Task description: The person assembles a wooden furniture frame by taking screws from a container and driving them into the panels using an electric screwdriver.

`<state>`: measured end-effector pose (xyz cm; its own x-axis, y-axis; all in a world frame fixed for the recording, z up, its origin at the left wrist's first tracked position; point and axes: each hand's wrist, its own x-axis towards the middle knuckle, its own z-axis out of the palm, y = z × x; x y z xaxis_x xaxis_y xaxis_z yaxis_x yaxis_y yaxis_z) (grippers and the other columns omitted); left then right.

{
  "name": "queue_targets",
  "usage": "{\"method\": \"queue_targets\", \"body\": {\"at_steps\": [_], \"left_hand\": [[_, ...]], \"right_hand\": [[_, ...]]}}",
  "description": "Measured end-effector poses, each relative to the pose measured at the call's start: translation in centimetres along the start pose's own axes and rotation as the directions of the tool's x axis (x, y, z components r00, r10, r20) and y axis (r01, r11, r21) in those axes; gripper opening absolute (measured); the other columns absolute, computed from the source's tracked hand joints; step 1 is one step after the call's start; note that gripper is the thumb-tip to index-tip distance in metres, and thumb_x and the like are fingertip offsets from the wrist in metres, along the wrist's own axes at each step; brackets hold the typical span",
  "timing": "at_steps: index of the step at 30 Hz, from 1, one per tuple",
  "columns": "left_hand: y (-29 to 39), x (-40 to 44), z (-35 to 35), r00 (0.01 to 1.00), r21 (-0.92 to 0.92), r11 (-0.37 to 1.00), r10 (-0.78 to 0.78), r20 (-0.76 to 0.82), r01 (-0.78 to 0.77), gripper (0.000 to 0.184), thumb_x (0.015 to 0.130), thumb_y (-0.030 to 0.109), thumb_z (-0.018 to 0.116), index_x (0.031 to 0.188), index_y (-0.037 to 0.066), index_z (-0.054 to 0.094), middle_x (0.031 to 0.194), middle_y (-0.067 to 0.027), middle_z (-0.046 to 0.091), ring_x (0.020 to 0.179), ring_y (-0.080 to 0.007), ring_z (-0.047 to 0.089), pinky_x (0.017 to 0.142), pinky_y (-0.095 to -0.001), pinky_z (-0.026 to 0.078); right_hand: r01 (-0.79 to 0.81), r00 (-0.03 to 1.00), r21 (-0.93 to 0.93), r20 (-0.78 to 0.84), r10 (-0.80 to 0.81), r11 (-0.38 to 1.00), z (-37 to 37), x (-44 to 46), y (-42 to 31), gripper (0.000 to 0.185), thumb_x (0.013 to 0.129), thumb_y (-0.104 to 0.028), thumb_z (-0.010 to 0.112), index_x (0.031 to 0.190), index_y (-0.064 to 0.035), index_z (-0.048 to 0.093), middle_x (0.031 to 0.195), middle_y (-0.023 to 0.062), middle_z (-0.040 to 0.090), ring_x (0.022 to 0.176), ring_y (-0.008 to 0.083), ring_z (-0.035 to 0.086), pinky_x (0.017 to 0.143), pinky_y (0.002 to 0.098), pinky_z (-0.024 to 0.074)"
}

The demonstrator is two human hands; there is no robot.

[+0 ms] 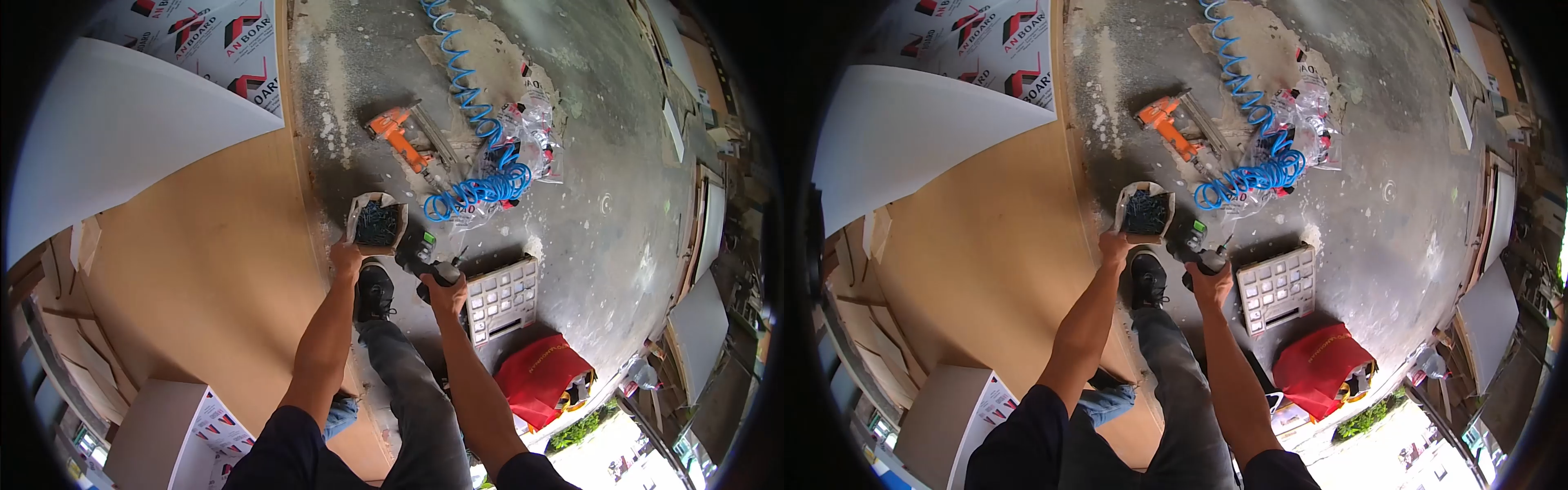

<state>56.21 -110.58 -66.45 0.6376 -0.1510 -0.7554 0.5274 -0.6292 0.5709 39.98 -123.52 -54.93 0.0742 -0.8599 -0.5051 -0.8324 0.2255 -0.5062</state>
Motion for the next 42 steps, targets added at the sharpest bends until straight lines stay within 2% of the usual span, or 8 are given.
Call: {"method": "queue_targets", "body": {"at_steps": [5, 8, 10, 14, 17, 22, 28, 42], "left_hand": [[-0.7, -7.5, -5.9, 0.981, -0.425, 0.901, -0.153, -0.118, 0.089, 0.041, 0.078, -0.007, 0.052, 0.118, -0.001, 0.059, 0.097, -0.0159, 0.063, 0.078, -0.0246, 0.065, 0.061, -0.0369, 0.06], [-3.3, -15.8, -11.0, 0.903, -0.17, 0.973, -0.21, -0.375, 0.156, 0.015, 0.069, 0.007, 0.064, 0.08, -0.004, 0.066, 0.064, -0.0121, 0.061, 0.06, -0.0208, 0.059, 0.052, -0.0387, 0.043], [-1.2, -24.1, -17.5, 0.9, -0.282, 0.91, -0.371, -0.229, 0.303, 0.04, 0.072, 0.007, 0.059, 0.111, 0.007, 0.067, 0.083, -0.0179, 0.069, 0.077, -0.0211, 0.065, 0.069, -0.0365, 0.05], [3.4, -42.3, -30.1, 0.902, -0.429, 0.896, -0.275, -0.334, 0.114, 0.042, 0.072, 0.006, 0.058, 0.113, 0.008, 0.066, 0.078, -0.0143, 0.068, 0.068, -0.0168, 0.063, 0.063, -0.0343, 0.05], [-7.4, -47.7, -31.5, 0.846, -0.544, 0.825, -0.395, -0.358, 0.155, 0.044, 0.073, 0.006, 0.06, 0.116, 0.004, 0.063, 0.078, -0.014, 0.067, 0.069, -0.0162, 0.063, 0.064, -0.0332, 0.05], [-2.0, -68.4, -44.1, 0.786, -0.814, 0.437, -0.31, -0.535, -0.381, 0.038, 0.078, -0.003, 0.056, 0.116, -0.002, 0.061, 0.085, -0.0112, 0.068, 0.071, -0.0186, 0.066, 0.066, -0.0299, 0.054], [-0.8, -81.7, -56.3, 0.497, -0.67, 0.122, -0.578, -0.647, -0.732, 0.022, 0.08, -0.005, 0.055, 0.101, -0.003, 0.052, 0.085, -0.0161, 0.064, 0.069, -0.0265, 0.067, 0.062, -0.0344, 0.057], [-16.6, -87.0, -80.2, 0.099, -0.227, 0.117, -0.649, -0.755, -0.967, 0.033, 0.077, -0.009, 0.035, 0.099, -0.033, 0.038, 0.105, -0.0362, 0.05, 0.086, -0.0474, 0.061, 0.069, -0.0463, 0.063]], "right_hand": [[0.1, 0.994, -0.008, 0.053, -0.1, 0.995, -6.1, -5.7, -1.1, 0.055, 0.054, -0.025, 0.083, 0.096, 0.0013, 0.059, 0.087, 0.0133, 0.065, 0.08, 0.0268, 0.063, 0.077, 0.0376, 0.0507], [0.146, 0.989, -0.273, 0.028, -0.144, 0.951, -11.2, -10.3, -4.0, 0.053, 0.053, -0.025, 0.084, 0.093, -0.0012, 0.058, 0.087, 0.0138, 0.065, 0.082, 0.0296, 0.063, 0.075, 0.041, 0.0505], [0.23, 0.972, -0.17, 0.083, -0.218, 0.958, -13.8, -13.5, -4.5, 0.054, 0.05, -0.025, 0.084, 0.088, 0.0025, 0.058, 0.082, 0.0145, 0.065, 0.072, 0.0284, 0.061, 0.071, 0.0397, 0.0509], [0.398, 0.915, -0.49, 0.152, -0.373, 0.776, -17.3, -16.9, -2.8, 0.064, 0.047, -0.032, 0.084, 0.096, 0.0015, 0.06, 0.091, 0.0163, 0.067, 0.084, 0.0353, 0.064, 0.077, 0.0449, 0.0509], [0.46, 0.886, -0.498, 0.314, -0.341, 0.735, -19.1, -21.4, -5.6, 0.07, 0.047, -0.036, 0.086, 0.098, 0.0023, 0.057, 0.092, 0.0167, 0.065, 0.088, 0.0361, 0.063, 0.081, 0.0474, 0.0493], [0.668, 0.731, -0.61, 0.43, -0.53, 0.426, -19.6, -28.2, -9.0, 0.076, 0.047, -0.044, 0.087, 0.103, -0.0015, 0.057, 0.097, 0.016, 0.065, 0.093, 0.036, 0.062, 0.085, 0.0469, 0.0484], [0.806, 0.588, -0.472, 0.563, -0.58, 0.359, -18.1, -44.5, -18.9, 0.076, 0.055, -0.049, 0.083, 0.109, -0.0033, 0.055, 0.103, 0.0166, 0.065, 0.098, 0.0355, 0.062, 0.087, 0.0476, 0.0479], [0.994, -0.032, 0.091, 0.784, -0.619, 0.064, -8.2, -64.8, -31.4, 0.061, 0.055, -0.027, 0.081, 0.105, -0.0003, 0.056, 0.087, 0.0182, 0.067, 0.081, 0.0338, 0.067, 0.072, 0.0426, 0.0522]]}}
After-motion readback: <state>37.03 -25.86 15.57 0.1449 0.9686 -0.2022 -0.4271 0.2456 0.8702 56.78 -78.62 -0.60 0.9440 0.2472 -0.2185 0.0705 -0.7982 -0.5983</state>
